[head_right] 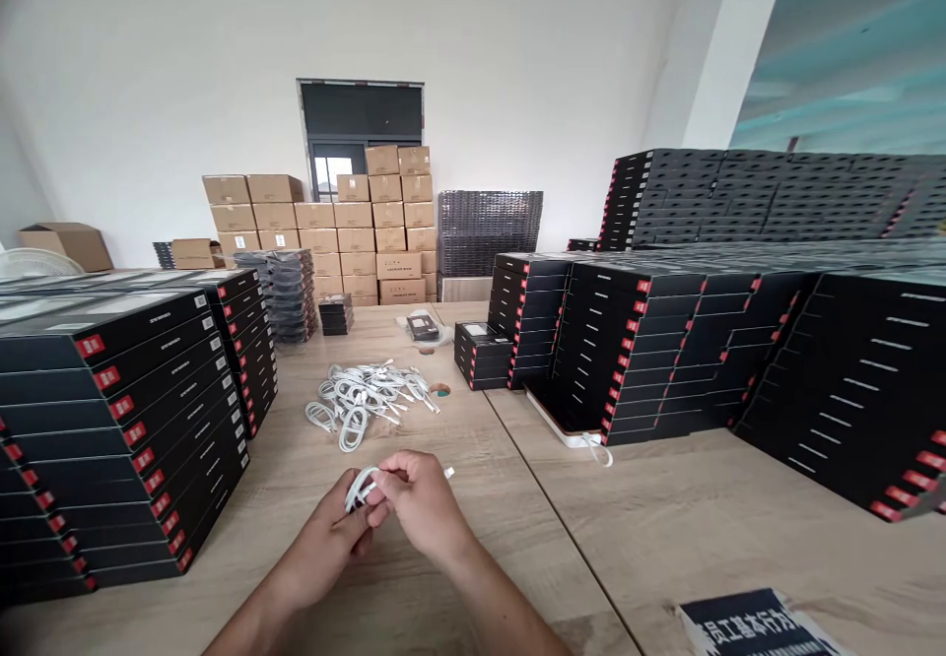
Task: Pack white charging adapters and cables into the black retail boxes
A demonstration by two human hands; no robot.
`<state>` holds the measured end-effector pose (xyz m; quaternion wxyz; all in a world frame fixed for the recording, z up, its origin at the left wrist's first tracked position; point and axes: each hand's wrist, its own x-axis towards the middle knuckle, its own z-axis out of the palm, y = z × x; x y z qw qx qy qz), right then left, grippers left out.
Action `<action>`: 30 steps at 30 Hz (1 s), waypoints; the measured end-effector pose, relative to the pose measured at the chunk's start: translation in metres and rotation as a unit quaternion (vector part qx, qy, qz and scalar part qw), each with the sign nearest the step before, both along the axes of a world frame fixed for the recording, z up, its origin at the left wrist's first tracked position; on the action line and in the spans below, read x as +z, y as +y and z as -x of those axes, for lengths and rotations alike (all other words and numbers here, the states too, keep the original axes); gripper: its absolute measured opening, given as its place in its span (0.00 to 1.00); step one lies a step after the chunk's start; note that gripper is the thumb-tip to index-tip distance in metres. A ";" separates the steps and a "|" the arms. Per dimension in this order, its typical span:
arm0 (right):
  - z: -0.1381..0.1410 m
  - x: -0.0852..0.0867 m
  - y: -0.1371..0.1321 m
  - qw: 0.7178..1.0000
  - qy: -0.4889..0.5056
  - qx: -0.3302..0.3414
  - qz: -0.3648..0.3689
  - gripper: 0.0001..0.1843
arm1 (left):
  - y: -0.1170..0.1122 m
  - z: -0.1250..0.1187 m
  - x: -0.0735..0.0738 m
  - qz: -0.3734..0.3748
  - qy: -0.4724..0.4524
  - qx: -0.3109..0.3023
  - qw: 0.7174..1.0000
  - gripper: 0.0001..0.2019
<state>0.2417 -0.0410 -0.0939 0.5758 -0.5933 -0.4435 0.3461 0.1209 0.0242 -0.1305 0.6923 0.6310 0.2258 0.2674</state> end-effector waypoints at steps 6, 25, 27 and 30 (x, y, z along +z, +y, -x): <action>0.005 0.008 -0.004 0.963 -0.202 -0.161 -0.078 0.10 | 0.004 0.000 0.010 0.115 -0.098 0.039 0.988 0.18; -0.001 -0.012 0.014 0.902 0.415 -0.065 -0.102 0.23 | -0.001 -0.001 0.008 0.170 -0.011 -0.060 0.984 0.24; -0.007 -0.014 0.015 0.911 0.392 -0.086 -0.098 0.26 | 0.003 -0.003 0.002 0.106 0.010 -0.006 0.994 0.25; -0.015 -0.019 0.017 0.932 0.334 -0.120 -0.078 0.27 | 0.011 -0.006 -0.007 0.042 0.026 0.067 0.997 0.24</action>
